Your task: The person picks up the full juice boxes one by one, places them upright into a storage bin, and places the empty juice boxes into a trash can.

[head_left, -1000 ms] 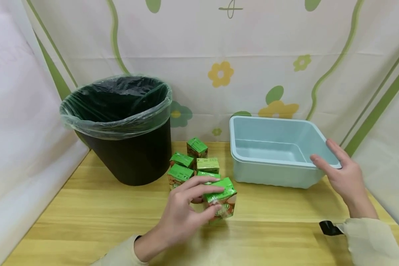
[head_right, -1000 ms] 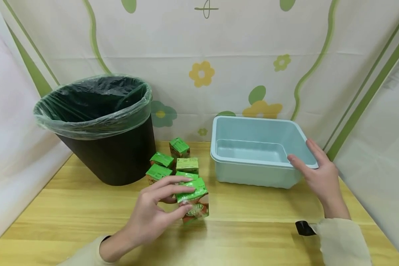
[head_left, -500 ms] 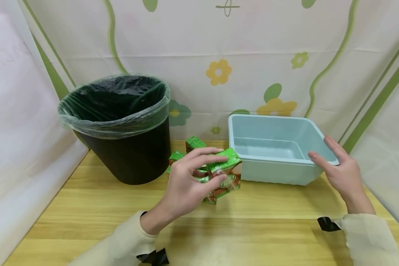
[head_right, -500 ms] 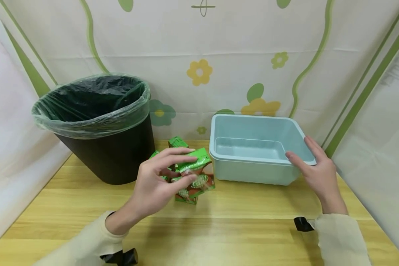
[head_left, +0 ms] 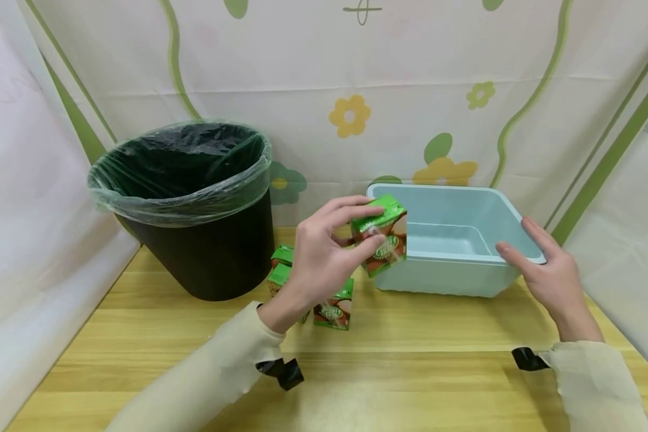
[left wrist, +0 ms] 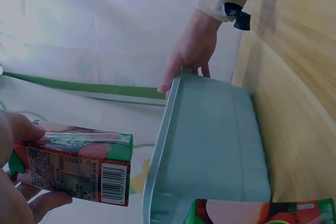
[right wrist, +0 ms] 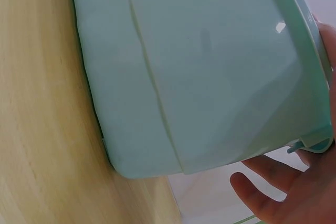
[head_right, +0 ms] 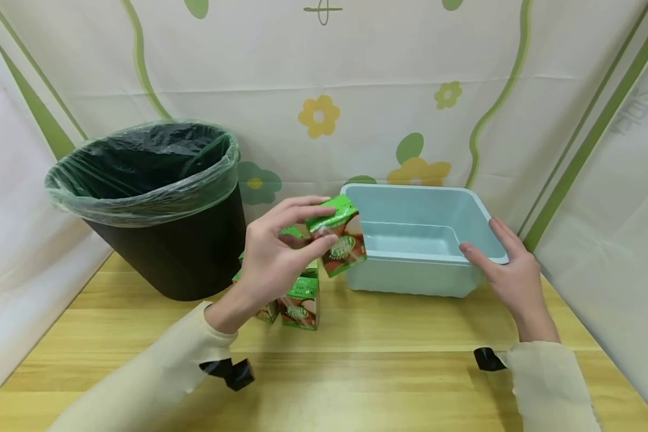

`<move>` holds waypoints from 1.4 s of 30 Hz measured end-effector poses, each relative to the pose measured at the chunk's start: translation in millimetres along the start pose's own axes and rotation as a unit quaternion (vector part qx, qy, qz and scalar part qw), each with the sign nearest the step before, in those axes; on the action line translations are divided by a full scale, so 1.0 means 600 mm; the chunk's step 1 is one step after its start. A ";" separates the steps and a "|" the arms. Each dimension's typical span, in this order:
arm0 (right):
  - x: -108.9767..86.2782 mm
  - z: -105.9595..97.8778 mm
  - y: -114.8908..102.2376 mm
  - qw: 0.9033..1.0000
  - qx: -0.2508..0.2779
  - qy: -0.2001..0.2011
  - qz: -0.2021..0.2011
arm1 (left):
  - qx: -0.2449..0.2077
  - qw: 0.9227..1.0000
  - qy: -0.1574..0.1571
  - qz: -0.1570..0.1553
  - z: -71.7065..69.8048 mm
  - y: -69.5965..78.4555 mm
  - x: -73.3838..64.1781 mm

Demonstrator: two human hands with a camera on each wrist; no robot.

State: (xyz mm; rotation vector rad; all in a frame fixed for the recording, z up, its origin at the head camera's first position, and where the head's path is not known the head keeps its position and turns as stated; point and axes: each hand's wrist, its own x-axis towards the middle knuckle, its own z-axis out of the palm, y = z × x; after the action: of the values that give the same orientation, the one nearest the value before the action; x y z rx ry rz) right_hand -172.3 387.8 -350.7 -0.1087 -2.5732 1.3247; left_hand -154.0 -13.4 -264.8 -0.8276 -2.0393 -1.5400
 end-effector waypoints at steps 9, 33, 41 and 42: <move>0.006 0.004 -0.004 1.000 -0.001 0.003 -0.004 | -0.011 0.999 0.040 -0.009 0.044 -0.011 0.046; 0.003 0.000 -0.003 1.000 0.006 0.011 0.000 | 0.027 0.983 0.064 -0.168 0.152 -0.052 0.114; 0.003 0.001 0.000 1.000 0.005 0.010 0.003 | 0.075 0.973 0.040 -0.215 0.173 -0.069 0.120; 0.003 0.001 0.000 1.000 0.004 0.010 0.003 | 0.075 0.971 0.038 -0.222 0.175 -0.072 0.120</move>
State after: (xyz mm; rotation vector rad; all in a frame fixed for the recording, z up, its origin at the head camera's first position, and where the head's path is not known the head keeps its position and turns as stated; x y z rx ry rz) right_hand -174.0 387.5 -350.8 -0.1289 -2.5516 1.3303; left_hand -235.7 93.2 -275.0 -0.2567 -2.3566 -1.5810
